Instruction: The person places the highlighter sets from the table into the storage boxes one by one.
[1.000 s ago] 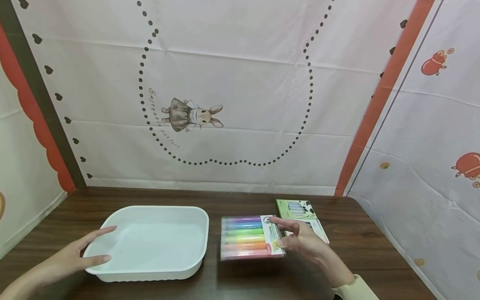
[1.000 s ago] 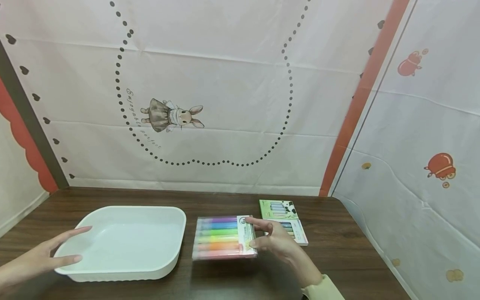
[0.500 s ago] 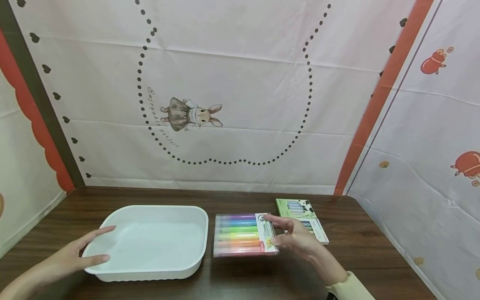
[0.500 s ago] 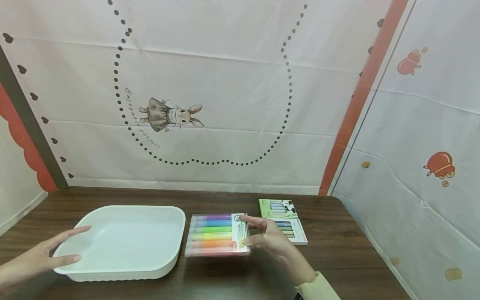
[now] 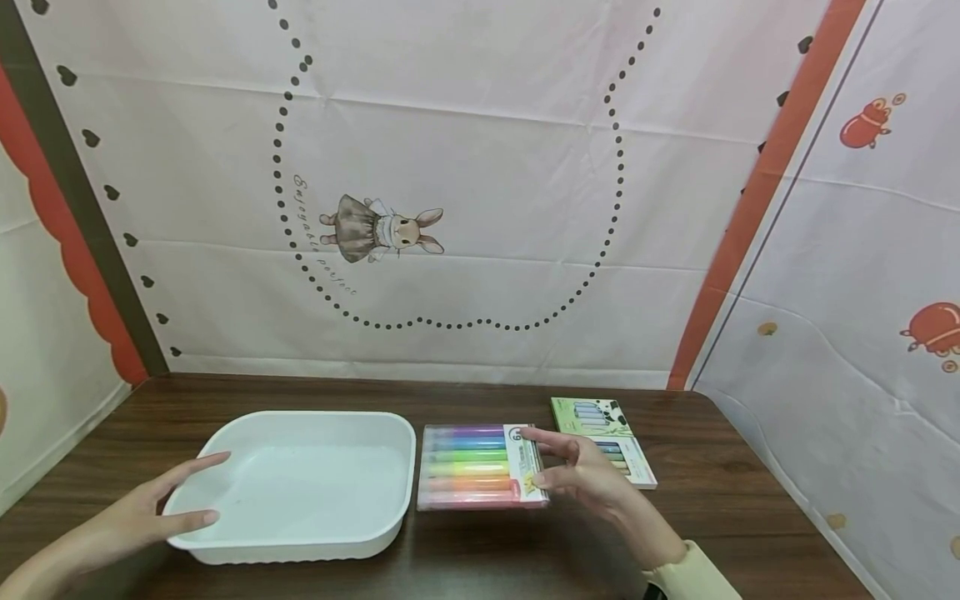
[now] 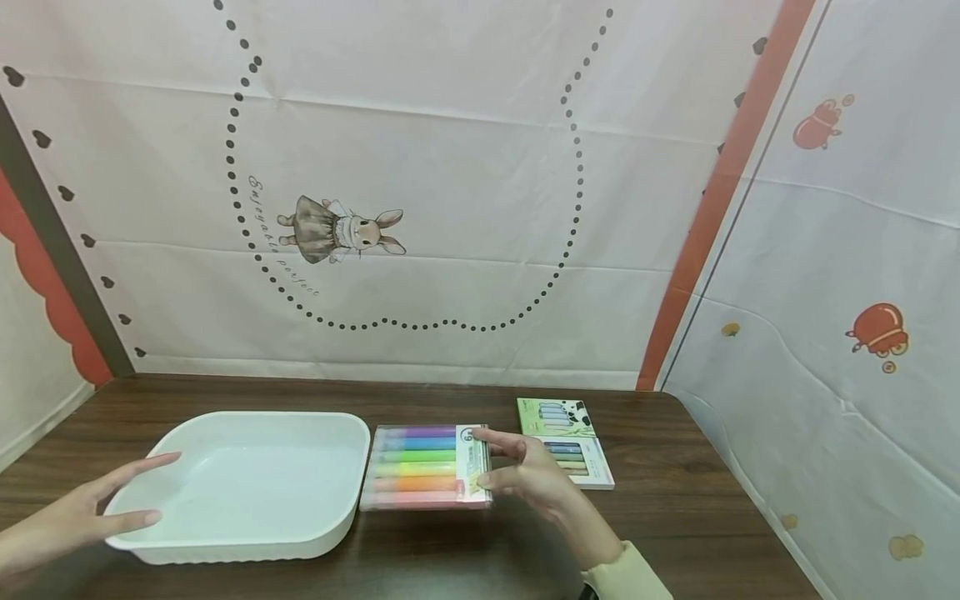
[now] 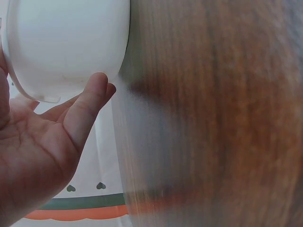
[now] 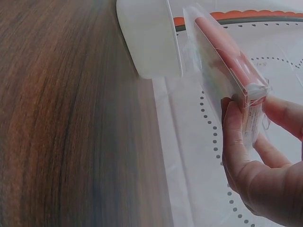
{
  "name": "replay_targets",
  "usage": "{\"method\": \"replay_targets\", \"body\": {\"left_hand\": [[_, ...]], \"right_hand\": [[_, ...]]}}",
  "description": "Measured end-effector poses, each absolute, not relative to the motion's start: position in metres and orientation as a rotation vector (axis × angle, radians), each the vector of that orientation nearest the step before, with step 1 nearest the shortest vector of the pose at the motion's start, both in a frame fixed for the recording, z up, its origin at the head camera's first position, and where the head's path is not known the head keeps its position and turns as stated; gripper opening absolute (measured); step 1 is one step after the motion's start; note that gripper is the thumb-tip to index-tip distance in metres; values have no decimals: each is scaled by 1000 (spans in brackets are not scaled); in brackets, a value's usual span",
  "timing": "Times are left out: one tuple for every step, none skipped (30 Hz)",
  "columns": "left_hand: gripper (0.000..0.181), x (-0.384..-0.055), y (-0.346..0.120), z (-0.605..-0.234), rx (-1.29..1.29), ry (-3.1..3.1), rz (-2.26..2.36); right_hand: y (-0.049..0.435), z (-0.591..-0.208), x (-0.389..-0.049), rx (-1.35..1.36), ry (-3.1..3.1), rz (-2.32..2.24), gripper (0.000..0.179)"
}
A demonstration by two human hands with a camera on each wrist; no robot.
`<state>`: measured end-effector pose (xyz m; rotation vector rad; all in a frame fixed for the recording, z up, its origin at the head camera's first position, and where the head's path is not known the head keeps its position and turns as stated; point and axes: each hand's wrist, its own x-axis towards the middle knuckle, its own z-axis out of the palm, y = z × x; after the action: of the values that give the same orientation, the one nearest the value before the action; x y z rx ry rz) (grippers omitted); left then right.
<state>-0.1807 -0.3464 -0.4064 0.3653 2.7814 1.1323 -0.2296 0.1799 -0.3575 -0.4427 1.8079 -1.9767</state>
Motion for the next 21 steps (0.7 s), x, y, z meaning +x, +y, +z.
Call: {"method": "replay_targets", "body": {"left_hand": [[60,-181,-347,-407,368,2782,1133],[60,-181,-347,-407,370,2779,1138],[60,-181,-347,-407,374,2777,1140],[60,-181,-347,-407,367,2778,1132],[60,-182,-347,-407,372,2781,1128],[60,-181,-347,-408,374,2776,1133],[60,-181,-347,-408,375,2775,1135],[60,-181,-347,-408,375,2772,1138],[61,-181,-347,-408,377,2770,1142],[61,-181,-347,-408,378,2768,1146],[61,-181,-347,-408,390,2769,1151],[61,-181,-347,-407,389,2769,1149],[61,-181,-347,-407,388,2771,1147],[60,-181,-347,-407,386,2774,1142],[61,-181,-346,-407,386,2775,1140],[61,-181,-346,-406,383,2776,1138],[61,-180,-346,-406,382,2779,1134],[61,-180,-346,-406,377,2778,1132],[61,-180,-345,-406,373,2779,1130],[61,-180,-345,-405,369,2778,1128],[61,-180,-345,-405,372,2777,1129]], "right_hand": [[179,-358,-230,-442,1808,-1976,69],[178,-357,-230,-443,1808,-1976,69],[177,-357,-230,-443,1809,-1976,69],[176,-357,-230,-443,1808,-1977,69],[176,-357,-230,-442,1807,-1978,69],[175,-357,-230,-443,1806,-1980,69],[174,-357,-231,-441,1805,-1982,69],[173,-357,-231,-438,1806,-1983,69],[173,-357,-231,-437,1806,-1984,69],[172,-357,-231,-440,1807,-1982,69],[171,-357,-231,-439,1807,-1981,68],[171,-357,-231,-441,1809,-1980,68],[170,-357,-231,-440,1810,-1980,68],[170,-357,-231,-440,1810,-1980,68],[169,-357,-231,-440,1811,-1981,68],[168,-357,-232,-439,1811,-1981,68],[168,-357,-232,-434,1812,-1982,68],[167,-357,-232,-432,1811,-1983,68],[166,-357,-232,-428,1809,-1984,68],[165,-357,-232,-426,1805,-1986,67],[165,-357,-232,-425,1803,-1987,67]]}}
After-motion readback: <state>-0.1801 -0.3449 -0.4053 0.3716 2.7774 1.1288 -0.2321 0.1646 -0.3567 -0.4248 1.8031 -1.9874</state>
